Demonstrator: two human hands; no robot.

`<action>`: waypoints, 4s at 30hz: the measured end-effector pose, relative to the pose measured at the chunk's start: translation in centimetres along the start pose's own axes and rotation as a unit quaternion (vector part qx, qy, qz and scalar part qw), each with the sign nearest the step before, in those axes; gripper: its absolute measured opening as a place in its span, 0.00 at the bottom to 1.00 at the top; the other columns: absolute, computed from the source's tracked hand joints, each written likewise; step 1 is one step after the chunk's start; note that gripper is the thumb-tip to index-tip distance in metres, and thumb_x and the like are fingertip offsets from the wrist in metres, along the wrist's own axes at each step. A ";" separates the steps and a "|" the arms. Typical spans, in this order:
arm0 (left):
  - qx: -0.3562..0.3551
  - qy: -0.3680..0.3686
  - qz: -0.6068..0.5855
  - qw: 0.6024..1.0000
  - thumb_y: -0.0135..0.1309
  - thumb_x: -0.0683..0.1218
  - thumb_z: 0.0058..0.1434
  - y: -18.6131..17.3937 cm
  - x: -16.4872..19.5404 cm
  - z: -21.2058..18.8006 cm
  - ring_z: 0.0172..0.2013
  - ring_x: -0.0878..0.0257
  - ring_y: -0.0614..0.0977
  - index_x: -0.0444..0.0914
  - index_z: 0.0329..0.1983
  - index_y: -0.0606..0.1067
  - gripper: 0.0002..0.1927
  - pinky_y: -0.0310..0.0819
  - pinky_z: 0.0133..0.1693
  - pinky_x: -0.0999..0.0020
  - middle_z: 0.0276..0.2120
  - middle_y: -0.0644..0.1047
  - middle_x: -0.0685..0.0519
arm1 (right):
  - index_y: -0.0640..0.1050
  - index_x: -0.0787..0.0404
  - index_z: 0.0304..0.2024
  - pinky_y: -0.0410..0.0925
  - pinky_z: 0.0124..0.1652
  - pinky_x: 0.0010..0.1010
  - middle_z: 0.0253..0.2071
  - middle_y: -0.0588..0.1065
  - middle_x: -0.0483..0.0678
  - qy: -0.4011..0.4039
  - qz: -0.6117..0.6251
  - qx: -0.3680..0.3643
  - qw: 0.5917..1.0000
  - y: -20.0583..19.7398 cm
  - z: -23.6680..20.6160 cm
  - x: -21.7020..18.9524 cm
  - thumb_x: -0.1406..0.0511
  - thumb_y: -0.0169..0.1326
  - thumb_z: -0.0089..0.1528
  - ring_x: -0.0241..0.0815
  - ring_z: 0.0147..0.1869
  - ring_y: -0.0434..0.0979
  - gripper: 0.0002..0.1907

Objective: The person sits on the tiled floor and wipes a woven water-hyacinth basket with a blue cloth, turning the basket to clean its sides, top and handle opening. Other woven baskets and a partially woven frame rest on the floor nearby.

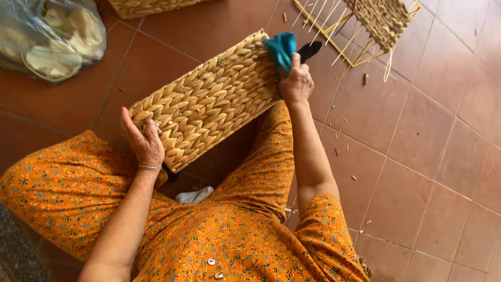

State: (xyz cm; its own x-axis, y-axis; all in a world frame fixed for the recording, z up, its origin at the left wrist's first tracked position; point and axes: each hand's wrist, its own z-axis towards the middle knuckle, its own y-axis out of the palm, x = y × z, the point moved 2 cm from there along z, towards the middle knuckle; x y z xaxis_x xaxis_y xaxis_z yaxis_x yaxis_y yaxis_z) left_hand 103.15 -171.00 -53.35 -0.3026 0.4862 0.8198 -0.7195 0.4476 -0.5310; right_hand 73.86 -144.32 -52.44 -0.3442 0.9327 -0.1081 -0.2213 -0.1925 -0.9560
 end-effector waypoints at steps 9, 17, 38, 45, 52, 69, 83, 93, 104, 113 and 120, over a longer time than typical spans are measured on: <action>0.018 0.030 -0.005 0.999 0.37 0.58 0.81 -0.3 -0.6 0.0 0.73 0.39 0.60 0.35 0.80 0.52 0.33 0.50 0.73 0.45 0.74 0.59 0.34 | 0.67 0.66 0.58 0.70 0.22 0.37 0.36 0.73 0.55 -0.221 0.055 -0.206 0.952 0.3 -9.0 -19.4 0.72 0.47 0.64 0.48 0.35 0.74 0.19; 0.042 0.041 -0.011 0.998 0.39 0.56 0.78 -1.1 -0.5 -0.1 0.68 0.39 0.63 0.35 0.79 0.55 0.32 0.52 0.68 0.43 0.70 0.62 0.34 | 0.65 0.57 0.62 0.70 0.31 0.43 0.39 0.72 0.57 -0.298 0.165 -0.104 0.934 -1.7 -8.2 -17.3 0.68 0.53 0.60 0.53 0.37 0.76 0.28; 0.048 0.015 -0.014 0.999 0.42 0.58 0.76 -1.2 0.3 -0.6 0.67 0.38 0.64 0.36 0.78 0.58 0.33 0.54 0.67 0.43 0.68 0.63 0.33 | 0.63 0.67 0.66 0.68 0.38 0.48 0.40 0.70 0.59 -0.289 0.181 -0.161 0.926 -6.3 -24.2 -19.4 0.65 0.56 0.60 0.57 0.40 0.74 0.34; 0.036 0.030 0.020 0.999 0.43 0.54 0.77 -2.0 3.1 -1.6 0.67 0.38 0.65 0.35 0.79 0.57 0.33 0.56 0.68 0.44 0.69 0.64 0.33 | 0.64 0.56 0.65 0.71 0.35 0.44 0.40 0.72 0.54 -0.179 0.145 -0.191 0.954 -4.3 -18.3 -11.4 0.67 0.56 0.60 0.50 0.40 0.76 0.31; -0.017 -0.095 -0.136 0.986 0.54 0.55 0.70 -3.1 5.1 -1.4 0.58 0.52 0.70 0.34 0.69 0.61 0.31 0.64 0.61 0.57 0.60 0.68 0.40 | 0.67 0.60 0.62 0.72 0.36 0.49 0.38 0.76 0.62 0.049 0.114 -0.082 0.989 -5.3 -10.9 -1.4 0.54 0.58 0.65 0.59 0.37 0.79 0.29; -0.095 -0.050 -0.050 0.993 0.63 0.54 0.62 -4.1 1.7 -0.8 0.50 0.53 0.75 0.33 0.57 0.68 0.28 0.72 0.52 0.57 0.53 0.67 0.41 | 0.67 0.57 0.66 0.71 0.32 0.44 0.37 0.74 0.53 -0.215 0.167 -0.069 0.960 -3.1 -20.9 -6.6 0.67 0.60 0.56 0.51 0.35 0.77 0.35; -0.064 -0.049 -0.008 0.997 0.52 0.59 0.72 -1.7 -0.7 1.5 0.53 0.53 0.67 0.36 0.67 0.68 0.29 0.65 0.57 0.53 0.54 0.63 0.42 | 0.71 0.63 0.55 0.73 0.31 0.43 0.35 0.76 0.54 -0.009 0.114 -0.021 0.993 -1.1 -6.1 -2.0 0.59 0.60 0.64 0.51 0.34 0.80 0.22; -0.006 -0.046 -0.172 0.984 0.55 0.59 0.69 -0.7 -0.3 0.8 0.51 0.54 0.70 0.36 0.62 0.68 0.28 0.67 0.56 0.54 0.53 0.64 0.43 | 0.65 0.59 0.64 0.70 0.35 0.48 0.37 0.70 0.56 -0.333 0.248 -0.147 0.898 -5.0 -20.4 -17.2 0.67 0.57 0.57 0.53 0.38 0.74 0.33; -0.044 -0.131 -0.058 0.989 0.51 0.60 0.71 -1.0 0.4 0.4 0.59 0.52 0.67 0.42 0.68 0.66 0.28 0.67 0.59 0.53 0.57 0.59 0.43 | 0.68 0.58 0.64 0.73 0.35 0.48 0.37 0.77 0.56 -0.005 0.100 -0.053 0.994 0.5 -4.5 2.1 0.56 0.60 0.62 0.55 0.36 0.81 0.31; -0.033 -0.113 -0.027 0.993 0.49 0.61 0.73 -0.8 0.2 0.5 0.58 0.50 0.66 0.41 0.72 0.65 0.30 0.64 0.60 0.51 0.57 0.60 0.41 | 0.66 0.65 0.63 0.74 0.28 0.39 0.34 0.75 0.55 -0.105 0.115 -0.129 0.979 0.0 -9.9 -8.1 0.58 0.60 0.65 0.46 0.32 0.78 0.29; -0.022 -0.073 -0.021 0.997 0.48 0.64 0.73 -0.9 0.2 0.3 0.58 0.46 0.67 0.40 0.72 0.65 0.33 0.63 0.61 0.50 0.57 0.62 0.39 | 0.66 0.56 0.59 0.70 0.33 0.44 0.34 0.72 0.54 -0.256 0.161 -0.194 0.933 -3.7 -14.0 -14.1 0.57 0.65 0.57 0.49 0.36 0.77 0.33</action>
State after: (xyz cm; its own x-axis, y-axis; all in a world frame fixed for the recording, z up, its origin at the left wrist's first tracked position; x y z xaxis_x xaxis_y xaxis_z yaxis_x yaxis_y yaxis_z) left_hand 103.56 -171.53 -52.61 -0.3626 0.3540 0.8621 -0.7057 0.5000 -0.5020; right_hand 92.29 -152.44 -51.15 -0.7488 0.5576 -0.3582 0.2825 -0.2202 -0.9336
